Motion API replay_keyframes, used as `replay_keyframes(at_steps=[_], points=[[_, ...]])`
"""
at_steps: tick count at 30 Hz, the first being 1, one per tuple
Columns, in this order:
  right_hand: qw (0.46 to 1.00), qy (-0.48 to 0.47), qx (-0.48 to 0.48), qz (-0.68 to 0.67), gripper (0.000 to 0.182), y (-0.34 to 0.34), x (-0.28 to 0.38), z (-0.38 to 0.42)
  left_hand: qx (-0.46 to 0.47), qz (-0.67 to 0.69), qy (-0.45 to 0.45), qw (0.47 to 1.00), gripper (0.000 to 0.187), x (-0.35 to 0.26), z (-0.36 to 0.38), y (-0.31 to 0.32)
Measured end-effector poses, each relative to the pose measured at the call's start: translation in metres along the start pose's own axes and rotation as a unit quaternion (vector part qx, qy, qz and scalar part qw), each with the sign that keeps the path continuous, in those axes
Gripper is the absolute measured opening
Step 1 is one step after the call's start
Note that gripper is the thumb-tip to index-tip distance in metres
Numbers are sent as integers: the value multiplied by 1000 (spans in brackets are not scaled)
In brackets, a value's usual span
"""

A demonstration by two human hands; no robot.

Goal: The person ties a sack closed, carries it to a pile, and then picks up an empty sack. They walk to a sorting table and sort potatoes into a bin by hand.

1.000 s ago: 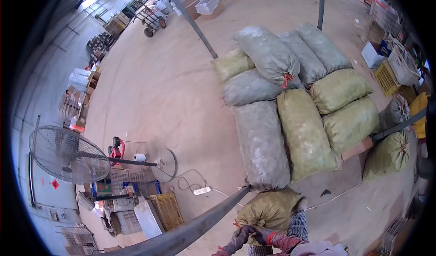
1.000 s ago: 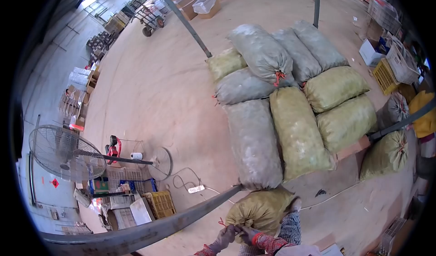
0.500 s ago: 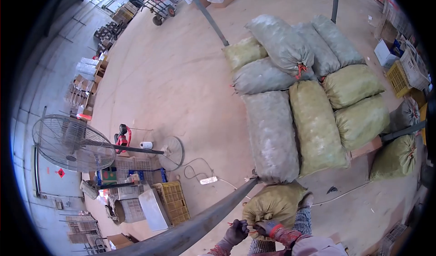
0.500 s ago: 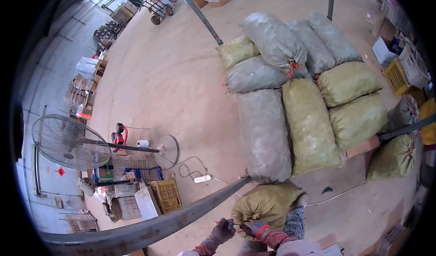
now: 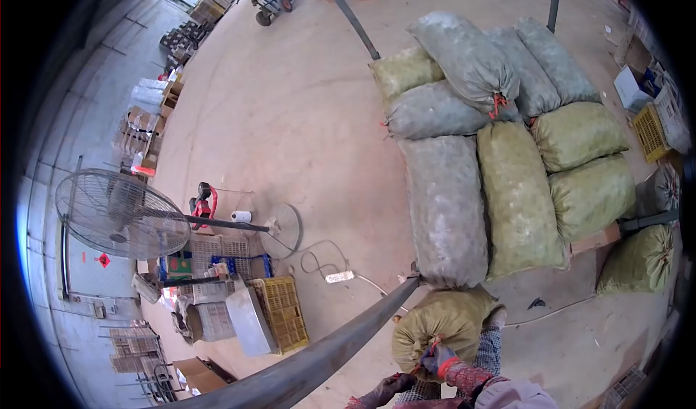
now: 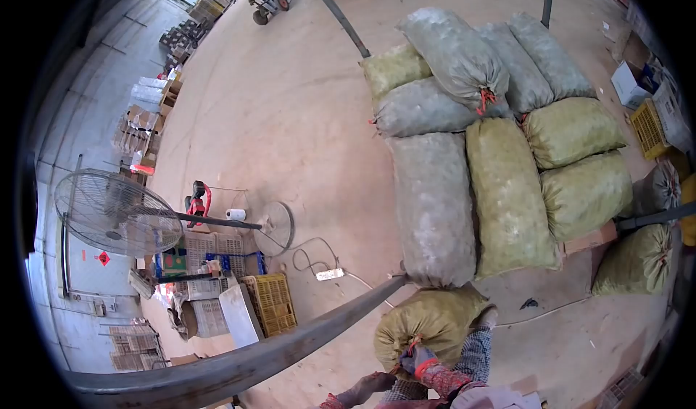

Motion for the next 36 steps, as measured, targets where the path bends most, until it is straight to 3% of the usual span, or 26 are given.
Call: replay_keyframes(at_steps=[2, 3, 4, 5, 6, 7, 8, 9, 10, 12, 14, 16, 17, 19, 21, 22, 23, 25, 27, 29, 31, 32, 34, 36], points=[[979, -26, -126, 160, 12, 6, -14, -14, -6, -28, 5, 1000, 46, -12, 2, 4], [979, -24, -123, 160, 12, 6, -17, -18, -13, -58, 10, 998, 45, -22, 3, 8], [965, -99, -165, 179, 11, 4, -13, -19, -40, -92, 27, 995, 45, -30, 0, 8], [943, -175, -203, 196, 11, 5, -12, -22, -140, -197, 101, 965, 43, -60, 9, 25], [957, -171, -177, 151, 14, 11, -27, -33, -227, -135, 183, 947, 35, -49, -11, 4], [960, -171, -163, 151, 14, 10, -24, -30, -357, -273, 255, 856, 30, -81, -1, 13], [932, -263, -153, 195, 14, -1, -1, -25, -412, -466, 455, 637, 32, -134, 22, 43], [894, -355, -139, 235, 13, -2, 13, -20, -362, -448, 451, 682, 37, -158, 23, 51], [854, -417, -158, 268, 11, 4, 2, -23, -244, -453, 461, 723, 38, -168, 13, 53], [841, -466, -124, 244, 10, 0, -2, -20, -49, -495, 387, 777, 41, -175, -7, 66], [814, -518, -105, 240, 8, 1, 0, -10, 40, -398, 323, 858, 40, -168, -24, 73], [791, -554, -99, 242, 15, 0, 0, -6, 110, -509, 419, 744, 51, -156, -46, 68], [775, -574, -64, 257, 15, -1, -8, -9, 115, -532, 432, 719, 58, -150, -50, 66], [734, -632, -52, 244, 14, -11, 5, -9, 119, -502, 414, 750, 61, -149, -55, 62], [719, -658, -48, 217, 16, -19, 7, -12, 112, -480, 421, 761, 42, -147, -66, 57], [727, -655, -43, 202, 18, -22, 10, -14, 102, -451, 387, 798, 33, -141, -71, 52], [735, -651, -38, 186, 21, -24, 11, -13, 55, -380, 306, 871, 28, -129, -79, 45], [752, -633, -54, 178, 19, -26, 9, -13, -5, -392, 318, 863, 23, -136, -65, 58], [781, -596, -93, 162, 15, -32, 12, -8, -6, -455, 417, 787, 22, -141, -54, 65], [798, -574, -116, 141, 17, -28, 6, -10, -36, -447, 380, 809, 21, -138, -50, 66], [815, -558, -99, 120, 20, -31, 3, -14, -31, -481, 429, 763, 22, -141, -51, 70], [819, -553, -103, 111, 20, -31, 4, -16, -40, -480, 426, 766, 22, -143, -51, 70], [827, -542, -101, 113, 18, -29, -6, -19, -47, -527, 483, 698, 24, -150, -41, 79], [828, -540, -90, 121, 18, -28, -14, -22, -49, -554, 459, 693, 25, -156, -35, 85]])
Point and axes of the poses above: each hand's wrist, its own z-axis away from the middle knuckle, its own y-axis out of the palm, x = y × z, the point moved 4 cm from there along -z, towards the middle knuckle, and after that the axes turned 11 degrees about -x, right-handed, at the moved point
